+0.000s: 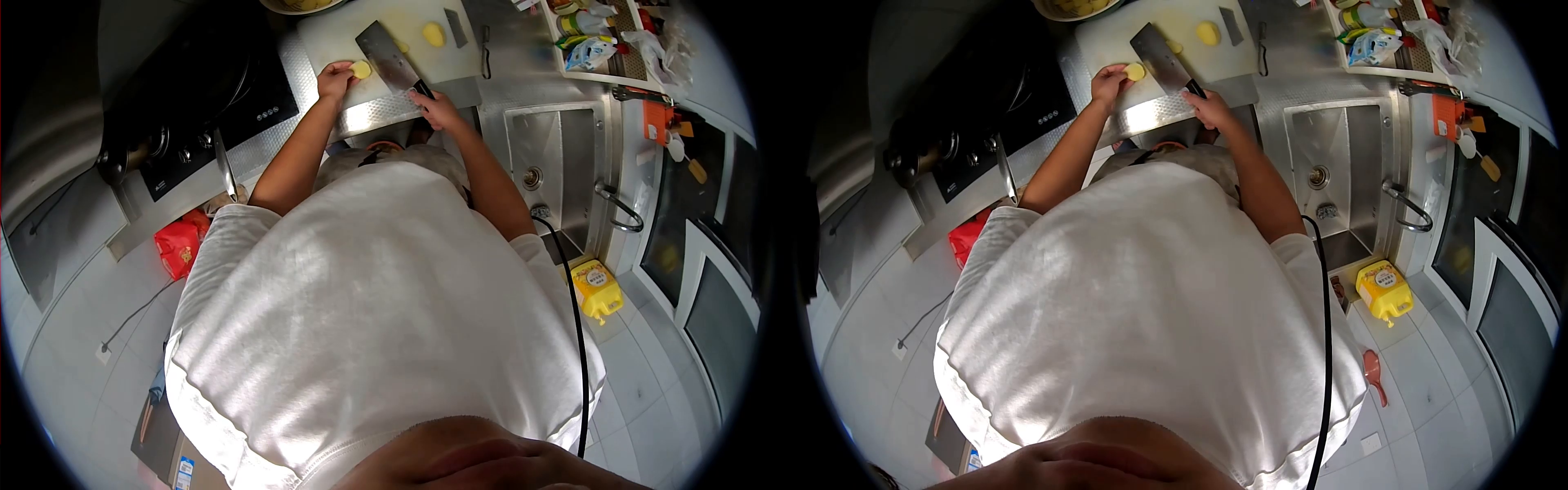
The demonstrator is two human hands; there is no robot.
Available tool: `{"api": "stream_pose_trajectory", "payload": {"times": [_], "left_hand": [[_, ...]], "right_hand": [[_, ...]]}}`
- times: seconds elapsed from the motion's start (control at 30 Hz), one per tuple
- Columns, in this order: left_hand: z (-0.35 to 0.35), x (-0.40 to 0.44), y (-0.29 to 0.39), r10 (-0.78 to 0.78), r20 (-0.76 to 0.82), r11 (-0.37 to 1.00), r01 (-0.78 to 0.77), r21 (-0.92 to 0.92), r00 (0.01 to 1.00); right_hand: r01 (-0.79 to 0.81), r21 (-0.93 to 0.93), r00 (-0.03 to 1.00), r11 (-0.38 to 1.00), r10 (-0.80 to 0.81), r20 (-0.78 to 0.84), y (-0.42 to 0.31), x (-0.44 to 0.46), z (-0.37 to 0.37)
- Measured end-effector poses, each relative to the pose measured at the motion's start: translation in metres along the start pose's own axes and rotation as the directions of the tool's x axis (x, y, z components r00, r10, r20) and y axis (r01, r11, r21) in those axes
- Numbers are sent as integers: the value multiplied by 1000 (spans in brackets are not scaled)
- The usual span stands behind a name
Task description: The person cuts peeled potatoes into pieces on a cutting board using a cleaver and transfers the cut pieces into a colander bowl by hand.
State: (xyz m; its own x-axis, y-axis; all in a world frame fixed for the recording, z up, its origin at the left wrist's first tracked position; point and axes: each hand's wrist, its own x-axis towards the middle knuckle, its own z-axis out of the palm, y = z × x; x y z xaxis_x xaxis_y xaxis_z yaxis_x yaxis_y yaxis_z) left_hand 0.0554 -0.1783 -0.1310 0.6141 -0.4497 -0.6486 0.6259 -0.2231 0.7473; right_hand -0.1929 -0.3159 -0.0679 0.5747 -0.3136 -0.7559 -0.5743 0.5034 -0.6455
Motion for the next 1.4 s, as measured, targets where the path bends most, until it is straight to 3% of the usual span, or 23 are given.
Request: {"api": "stream_pose_trajectory", "payload": {"times": [0.17,0.2,0.23,0.27,0.3,0.37,0.47,0.6,0.9,1.4], "left_hand": [[0,-5,9,18,16,999,-18,42,1000],[1,-7,12,58,57,981,-68,184,997],[1,-8,12,91,104,940,-120,318,990],[2,-8,12,91,103,941,-119,316,991],[2,-7,11,88,81,943,-110,315,993],[0,-3,2,85,62,945,-100,312,994],[-6,3,-11,101,35,977,-106,188,994],[-8,0,-14,151,40,979,-154,130,988],[-2,-3,-7,128,-42,979,-119,163,991],[-4,-4,-7,75,-101,994,-67,87,992]], "right_hand": [[40,-22,997,999,-38,65,2,-9,-6],[38,-24,997,999,-36,66,9,-6,-5],[179,-158,982,971,-185,-23,19,-3,-1],[301,-300,936,905,-341,-90,27,2,1],[301,-303,936,904,-342,-89,21,-7,8],[299,-490,879,819,-436,-192,4,-35,30],[358,-582,820,730,-544,-179,17,-30,42],[232,-669,867,706,-462,-187,6,-37,56],[223,-753,808,620,-549,-213,3,-40,66],[184,-739,868,648,-460,-187,3,-41,69]]}}
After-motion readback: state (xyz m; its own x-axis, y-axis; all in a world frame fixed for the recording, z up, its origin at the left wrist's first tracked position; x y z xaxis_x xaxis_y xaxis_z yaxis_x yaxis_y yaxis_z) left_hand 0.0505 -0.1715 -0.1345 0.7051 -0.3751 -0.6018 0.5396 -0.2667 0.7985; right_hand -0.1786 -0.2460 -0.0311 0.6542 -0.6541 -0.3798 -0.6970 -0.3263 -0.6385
